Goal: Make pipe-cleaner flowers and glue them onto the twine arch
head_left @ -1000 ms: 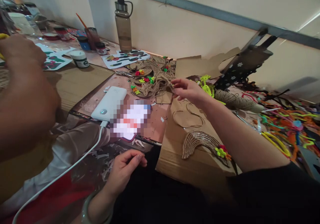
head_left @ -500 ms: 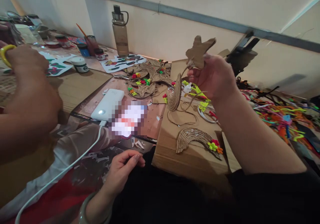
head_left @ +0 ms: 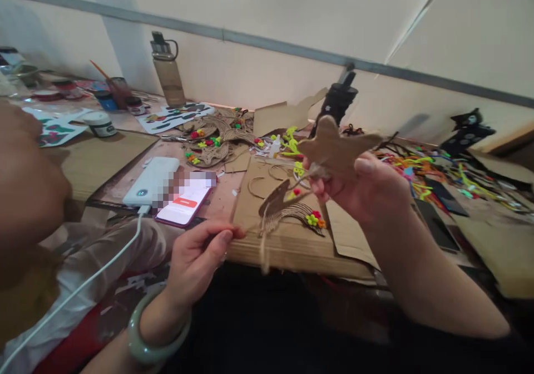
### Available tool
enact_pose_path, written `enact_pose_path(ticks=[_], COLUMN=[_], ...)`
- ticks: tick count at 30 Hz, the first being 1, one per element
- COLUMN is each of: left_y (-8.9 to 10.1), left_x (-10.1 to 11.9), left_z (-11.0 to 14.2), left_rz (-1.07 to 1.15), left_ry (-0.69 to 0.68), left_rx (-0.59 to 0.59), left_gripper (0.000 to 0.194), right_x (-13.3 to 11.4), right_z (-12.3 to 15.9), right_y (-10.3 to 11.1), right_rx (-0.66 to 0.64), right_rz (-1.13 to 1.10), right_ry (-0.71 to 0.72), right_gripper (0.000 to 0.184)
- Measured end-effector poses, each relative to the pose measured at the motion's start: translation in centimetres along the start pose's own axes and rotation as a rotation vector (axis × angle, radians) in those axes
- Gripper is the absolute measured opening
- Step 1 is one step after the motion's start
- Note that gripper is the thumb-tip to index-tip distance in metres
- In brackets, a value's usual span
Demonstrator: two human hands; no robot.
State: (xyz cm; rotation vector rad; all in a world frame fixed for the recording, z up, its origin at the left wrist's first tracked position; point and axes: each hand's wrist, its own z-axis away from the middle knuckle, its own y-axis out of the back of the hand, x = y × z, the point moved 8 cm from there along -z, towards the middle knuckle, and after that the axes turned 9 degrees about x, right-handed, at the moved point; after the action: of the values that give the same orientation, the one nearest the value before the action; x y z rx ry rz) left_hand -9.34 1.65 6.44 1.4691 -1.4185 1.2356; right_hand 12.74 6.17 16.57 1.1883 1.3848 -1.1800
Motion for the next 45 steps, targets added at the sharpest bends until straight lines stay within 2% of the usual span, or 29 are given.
enact_pose_path(ticks=[3,5,7,12,15,21,27,31,34,37,41,45], left_y=[-3.0,-5.6,-8.3,-14.0,-16.0,-18.4,-20.4,-21.3,-21.7,-21.6,-21.8,-22.1], left_x=[2.7,4.2,4.8,3.7,2.6,1.1,-1.3,-2.4,-3.3,-4.4,-5.1,-5.8], left_z=[-0.2,0.1,0.6,2.6,3.7,5.4,7.6,9.0,10.0,10.5,10.6,10.3], left_rz=[0.067,0.09,0.137,0.274,0.295,0.4,0.474,0.493,0.436,0.327,0.286,0.206], left_ry=[-0.03,-0.031,0.023,0.179,0.251,0.37,0.506,0.63,0.695,0.665,0.585,0.555], left_rx=[-0.052,-0.147,-0.263,-0.526,-0.582,-0.551,-0.61,-0.649,-0.686,-0.7,-0.703,-0.665], left_gripper=[0.014,0.018,0.023,0.032,0.031,0.02,0.019,0.022,0.024,0.023,0.025,0.018], right_x=[0.8,1.3,1.7,2.9,4.2,6.9,8.0,7.8,8.1,9.4,11.1,11.8], right_z=[3.1,4.9,6.5,9.3,10.7,12.9,14.8,16.0,16.1,16.0,16.2,17.0], right_y=[1.5,2.2,2.7,4.3,5.7,7.5,7.9,8.7,10.1,12.1,14.2,14.9], right_rx=[0.018,0.017,-0.007,-0.008,0.062,0.145,0.038,0.029,0.125,0.284,0.47,0.49], right_rz=[0.013,0.01,-0.034,-0.198,-0.249,-0.338,-0.441,-0.327,-0.226,-0.155,0.005,0.176], right_ry=[-0.06,-0.088,-0.1,-0.103,-0.125,-0.145,-0.037,-0.021,0.009,0.015,-0.016,-0.06], right_gripper=[0.034,0.036,0.036,0.036,0.036,0.046,0.054,0.063,0.046,0.024,0.027,0.027])
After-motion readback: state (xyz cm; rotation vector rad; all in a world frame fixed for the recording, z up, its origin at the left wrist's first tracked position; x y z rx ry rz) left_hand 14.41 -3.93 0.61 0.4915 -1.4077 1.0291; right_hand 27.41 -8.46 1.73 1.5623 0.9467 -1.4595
